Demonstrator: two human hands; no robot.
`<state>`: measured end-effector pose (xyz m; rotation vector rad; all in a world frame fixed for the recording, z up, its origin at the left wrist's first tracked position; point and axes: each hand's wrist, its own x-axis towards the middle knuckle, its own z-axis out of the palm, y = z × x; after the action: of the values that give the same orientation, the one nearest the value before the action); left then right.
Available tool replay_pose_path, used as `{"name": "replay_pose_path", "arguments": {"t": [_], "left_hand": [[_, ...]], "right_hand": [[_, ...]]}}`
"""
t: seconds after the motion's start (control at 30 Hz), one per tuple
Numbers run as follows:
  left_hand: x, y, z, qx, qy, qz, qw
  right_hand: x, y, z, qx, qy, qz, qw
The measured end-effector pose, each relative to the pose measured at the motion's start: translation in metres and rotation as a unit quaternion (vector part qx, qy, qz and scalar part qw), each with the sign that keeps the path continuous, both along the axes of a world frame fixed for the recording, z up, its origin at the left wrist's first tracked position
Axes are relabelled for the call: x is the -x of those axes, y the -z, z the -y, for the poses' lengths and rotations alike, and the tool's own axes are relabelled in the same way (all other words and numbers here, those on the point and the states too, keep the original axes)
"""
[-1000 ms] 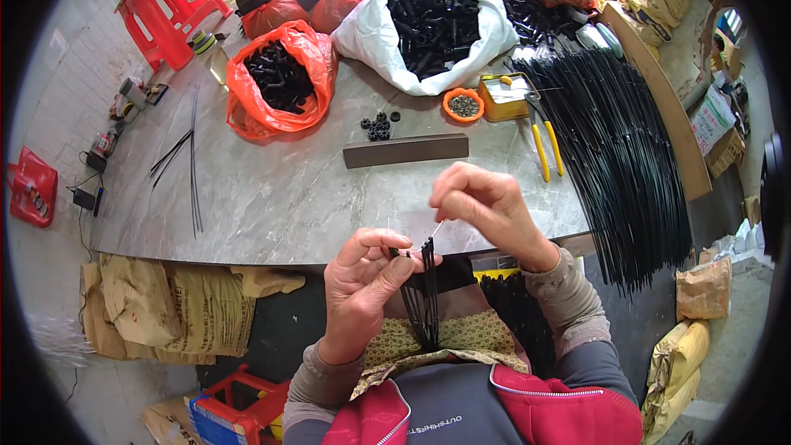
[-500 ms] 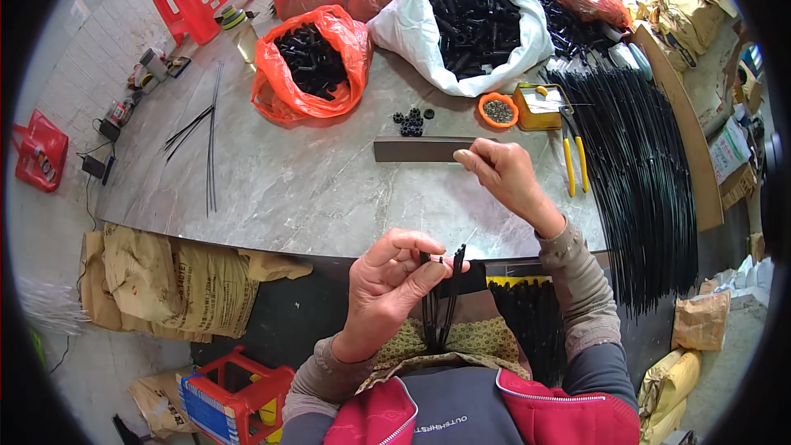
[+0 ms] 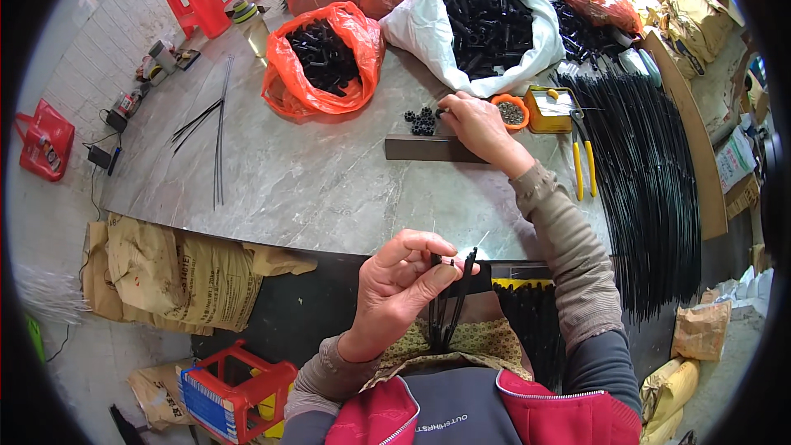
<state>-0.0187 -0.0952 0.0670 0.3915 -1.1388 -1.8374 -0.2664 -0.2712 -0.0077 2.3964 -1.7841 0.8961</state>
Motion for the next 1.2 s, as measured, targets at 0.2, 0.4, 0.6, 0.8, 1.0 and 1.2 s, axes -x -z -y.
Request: {"name": "replay_pose_path", "arguments": {"t": [0.2,0.4,0.6,0.8,1.0,1.2], "left_hand": [[-0.001,0.001,-0.004,0.013,-0.011,-0.013,1.0],[0.001,-0.004,-0.009,0.008,-0.009,-0.008,1.0],[0.005,-0.012,-0.018,-0.005,-0.039,0.027,0.999],[0.011,-0.017,-0.029,0.013,-0.048,0.042,0.998],[0.016,-0.022,-0.039,0.017,-0.06,0.057,0.996],[0.02,-0.022,-0.042,0.024,-0.068,0.051,0.996]], "right_hand": [[-0.001,0.013,0.019,-0.047,0.027,-0.062,0.997],[0.004,0.001,-0.007,-0.024,-0.024,0.217,0.976],[-0.008,-0.07,-0.109,-0.233,-0.223,0.657,0.681],[-0.014,-0.072,-0.154,-0.24,-0.28,0.698,0.614],[-0.011,-0.071,-0.167,-0.234,-0.314,0.683,0.616],[-0.014,-0.085,-0.177,-0.216,-0.33,0.684,0.614]]}}
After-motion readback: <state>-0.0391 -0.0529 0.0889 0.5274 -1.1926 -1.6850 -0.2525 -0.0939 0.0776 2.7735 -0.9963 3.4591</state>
